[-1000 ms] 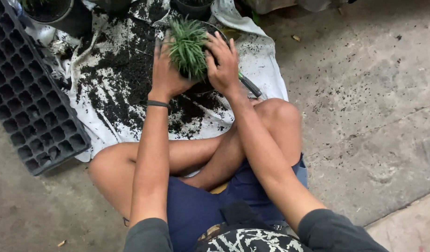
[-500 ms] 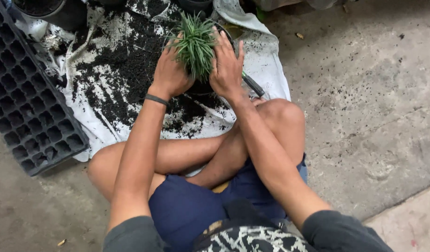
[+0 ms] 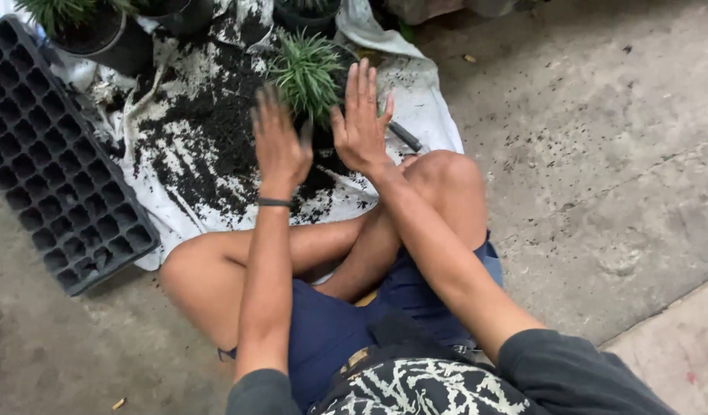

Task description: Transplanting small seedlings into individual plastic pots using soil and a hand trowel.

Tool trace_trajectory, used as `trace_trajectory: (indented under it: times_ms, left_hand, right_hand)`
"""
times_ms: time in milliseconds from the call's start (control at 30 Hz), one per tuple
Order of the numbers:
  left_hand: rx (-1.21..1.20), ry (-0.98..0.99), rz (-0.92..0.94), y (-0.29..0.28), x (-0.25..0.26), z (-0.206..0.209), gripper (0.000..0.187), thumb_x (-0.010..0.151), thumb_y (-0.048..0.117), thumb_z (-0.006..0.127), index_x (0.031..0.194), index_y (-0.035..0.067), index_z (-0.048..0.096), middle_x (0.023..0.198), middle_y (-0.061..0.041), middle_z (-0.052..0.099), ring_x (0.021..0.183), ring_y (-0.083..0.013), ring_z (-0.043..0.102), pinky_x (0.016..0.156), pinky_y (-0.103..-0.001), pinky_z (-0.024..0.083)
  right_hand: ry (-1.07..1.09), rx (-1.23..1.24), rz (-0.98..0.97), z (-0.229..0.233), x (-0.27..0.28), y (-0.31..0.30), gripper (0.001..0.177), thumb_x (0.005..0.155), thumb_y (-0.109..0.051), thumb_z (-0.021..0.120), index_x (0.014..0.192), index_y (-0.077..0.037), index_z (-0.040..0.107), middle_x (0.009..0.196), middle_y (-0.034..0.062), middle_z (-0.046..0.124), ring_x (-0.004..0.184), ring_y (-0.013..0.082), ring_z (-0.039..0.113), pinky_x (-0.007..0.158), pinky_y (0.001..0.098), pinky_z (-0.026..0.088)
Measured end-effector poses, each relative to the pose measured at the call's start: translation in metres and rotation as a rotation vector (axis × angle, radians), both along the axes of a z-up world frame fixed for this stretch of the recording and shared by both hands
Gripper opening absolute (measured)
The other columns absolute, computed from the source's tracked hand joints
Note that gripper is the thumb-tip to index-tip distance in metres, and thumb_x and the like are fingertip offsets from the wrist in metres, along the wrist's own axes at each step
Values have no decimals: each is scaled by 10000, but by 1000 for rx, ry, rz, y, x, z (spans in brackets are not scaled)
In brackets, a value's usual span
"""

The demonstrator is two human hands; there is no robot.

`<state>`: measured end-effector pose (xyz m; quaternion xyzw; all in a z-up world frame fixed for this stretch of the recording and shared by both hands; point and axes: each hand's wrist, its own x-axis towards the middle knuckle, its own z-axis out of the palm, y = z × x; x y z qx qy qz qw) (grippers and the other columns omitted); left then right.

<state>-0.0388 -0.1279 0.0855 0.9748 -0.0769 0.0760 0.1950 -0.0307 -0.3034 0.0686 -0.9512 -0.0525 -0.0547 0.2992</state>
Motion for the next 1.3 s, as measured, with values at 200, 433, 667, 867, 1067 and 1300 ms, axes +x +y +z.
trace_trajectory:
  times_ms: [200,433,667,867,1067,1300]
  left_hand:
    - [-29,-80,-84,-7,7,8,591,995,192,531,1480,-127,419,1557,-312,414,1523,-439,224,1255,-559,199]
    - [48,-40,-143,8,0,4,593,1080,335,410,1447,-114,535,1626,-303,298,1551,-419,116,1268,-558,97]
    - [32,-94,-149,6,2,-21,560,1067,302,559,1500,-41,468,1574,-279,415,1527,-440,221,1252,-591,157]
    - [-30,-100,-204,19,-2,-17,559,1152,393,440,1524,-23,453,1573,-253,423,1527,-406,259,1262,-560,143]
    - [103,89,-184,24,37,17,637,1126,474,207,1650,112,188,1727,-116,157,1601,-274,99,1311,-492,42]
    - [9,-83,-365,21,67,-10,549,935,152,600,1478,73,580,1598,-168,451,1523,-351,264,1242,-537,189]
  right_hand:
    - [-61,-180,-58,-3,-5,18,879,1054,-377,558,1678,-17,54,1767,188,47,1660,323,64,1261,689,7]
    - [-73,-137,16,4,-18,5,918,1091,-450,529,1689,-30,-26,1769,174,-79,1654,326,-74,1272,672,-97]
    - [-115,-363,4,5,-44,28,825,1125,-581,415,1667,-13,162,1747,204,20,1630,350,5,1227,662,-97]
    - [-245,-60,-69,4,-42,21,610,1097,-278,557,1631,-105,317,1726,95,243,1603,280,244,1272,583,35]
    - [-61,261,34,17,53,-20,496,1091,-276,440,1581,-201,411,1638,31,465,1557,232,358,1249,567,141]
    - [-23,-38,209,22,62,-26,508,1110,-332,269,1559,-146,415,1632,5,446,1541,169,319,1245,532,50]
